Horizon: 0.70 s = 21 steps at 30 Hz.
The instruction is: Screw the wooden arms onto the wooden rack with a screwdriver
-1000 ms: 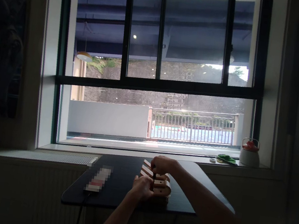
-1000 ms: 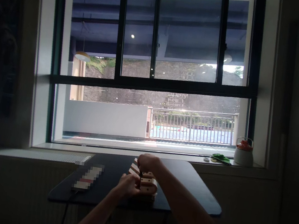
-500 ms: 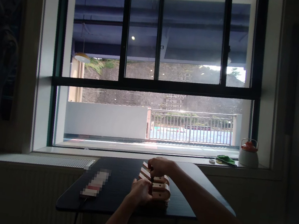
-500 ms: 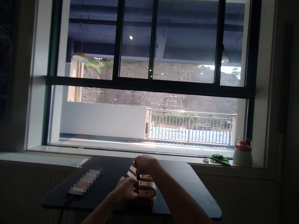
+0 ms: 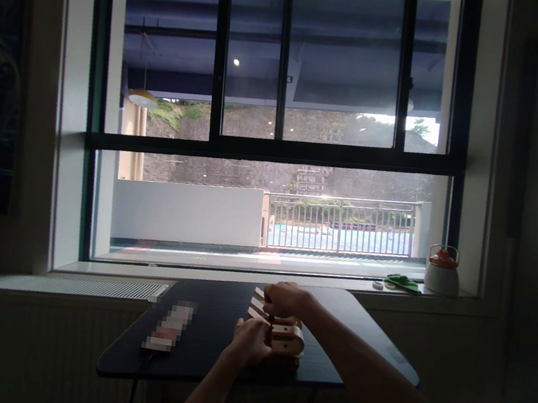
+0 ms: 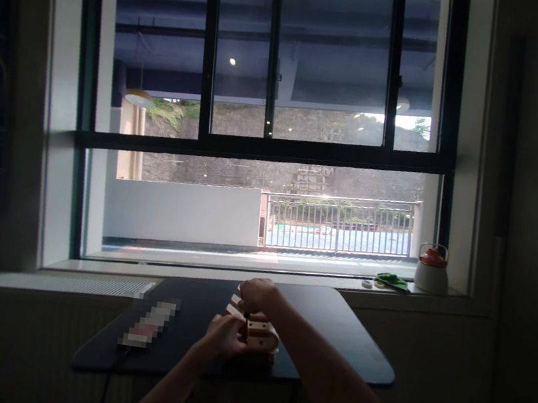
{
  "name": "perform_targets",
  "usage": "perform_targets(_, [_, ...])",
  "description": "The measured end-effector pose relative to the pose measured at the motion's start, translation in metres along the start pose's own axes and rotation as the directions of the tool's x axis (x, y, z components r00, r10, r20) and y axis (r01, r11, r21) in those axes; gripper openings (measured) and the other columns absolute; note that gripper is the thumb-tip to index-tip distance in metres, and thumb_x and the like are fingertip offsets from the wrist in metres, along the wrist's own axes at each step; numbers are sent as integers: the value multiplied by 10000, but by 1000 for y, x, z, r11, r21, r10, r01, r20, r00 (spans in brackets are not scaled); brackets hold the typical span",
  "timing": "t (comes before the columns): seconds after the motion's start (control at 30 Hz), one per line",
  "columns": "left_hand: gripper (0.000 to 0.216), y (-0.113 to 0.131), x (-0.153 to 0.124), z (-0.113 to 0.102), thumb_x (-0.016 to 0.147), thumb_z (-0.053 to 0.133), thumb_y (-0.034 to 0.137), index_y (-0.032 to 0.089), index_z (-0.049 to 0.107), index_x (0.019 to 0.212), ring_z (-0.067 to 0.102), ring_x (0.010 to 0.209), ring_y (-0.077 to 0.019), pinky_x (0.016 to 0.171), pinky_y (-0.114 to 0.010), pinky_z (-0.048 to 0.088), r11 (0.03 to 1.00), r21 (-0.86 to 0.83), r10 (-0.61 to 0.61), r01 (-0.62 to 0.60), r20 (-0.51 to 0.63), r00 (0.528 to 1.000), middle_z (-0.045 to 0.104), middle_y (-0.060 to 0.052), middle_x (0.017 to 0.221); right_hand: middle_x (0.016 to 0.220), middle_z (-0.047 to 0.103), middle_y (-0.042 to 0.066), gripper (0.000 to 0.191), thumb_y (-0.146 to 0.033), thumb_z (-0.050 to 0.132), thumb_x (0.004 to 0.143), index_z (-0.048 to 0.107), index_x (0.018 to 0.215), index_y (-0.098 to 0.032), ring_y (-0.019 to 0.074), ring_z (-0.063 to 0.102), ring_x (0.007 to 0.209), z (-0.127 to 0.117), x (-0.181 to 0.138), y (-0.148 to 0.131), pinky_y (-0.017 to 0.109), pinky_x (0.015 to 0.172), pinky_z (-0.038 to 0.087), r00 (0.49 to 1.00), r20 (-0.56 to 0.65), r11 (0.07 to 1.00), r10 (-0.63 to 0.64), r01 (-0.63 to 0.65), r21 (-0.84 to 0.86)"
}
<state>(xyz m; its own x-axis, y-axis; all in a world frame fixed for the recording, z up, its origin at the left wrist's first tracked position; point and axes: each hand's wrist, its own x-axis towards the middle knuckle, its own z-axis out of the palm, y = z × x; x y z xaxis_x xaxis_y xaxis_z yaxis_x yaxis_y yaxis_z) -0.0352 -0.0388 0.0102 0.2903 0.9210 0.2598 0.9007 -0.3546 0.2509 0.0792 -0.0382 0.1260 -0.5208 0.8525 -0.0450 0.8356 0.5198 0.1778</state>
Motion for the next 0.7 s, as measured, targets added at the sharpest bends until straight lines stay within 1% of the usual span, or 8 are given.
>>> perform_targets(0.1, [493,3,-2,-4,656,560,688,284,711,895,652,854,-249,741,-300,384,1000,-3,-1,1,2,1000,730,-16,860,1158,585,73,313,-345,562,909,558,1167,-167,203,596,972,-2,1,-1,413,821,513,1000,5,1000,-17,17,7])
perform_targets(0.23, [449,5,-3,-7,681,551,660,260,703,816,651,842,-240,737,-301,380,1000,17,8,-8,25,1000,732,-14,838,1156,585,72,310,-345,561,910,560,1163,-166,204,595,976,7,3,0,414,823,512,1000,-18,1000,-13,13,13])
perform_targets(0.37, [472,3,-2,-5,659,565,682,245,694,785,651,818,-239,735,-306,375,1000,19,-2,2,8,1000,733,-14,819,1172,577,76,322,-350,555,913,550,1180,-171,205,593,980,15,5,1,414,824,512,999,-50,1000,14,-13,8])
perform_targets(0.43, [459,2,-1,-4,668,566,670,244,693,783,651,817,-237,727,-304,371,1000,19,3,-3,4,1000,734,-12,819,1173,576,77,326,-351,554,914,548,1184,-170,206,593,981,13,5,1,415,824,512,998,-49,1000,26,-26,1])
perform_targets(0.53, [455,1,-1,-4,677,561,665,249,693,805,652,822,-234,696,-291,367,1000,12,28,-28,0,1000,732,-6,824,1161,582,76,326,-354,558,911,552,1176,-166,203,597,968,5,4,0,412,816,516,999,-10,999,31,-31,-10])
perform_targets(0.7, [449,1,-2,-3,693,559,658,239,689,788,654,824,-226,697,-279,368,1000,9,19,-19,16,1000,725,1,819,1160,583,73,317,-346,562,909,557,1169,-165,205,594,976,-5,-3,-2,416,823,512,1000,22,1000,-5,5,-13])
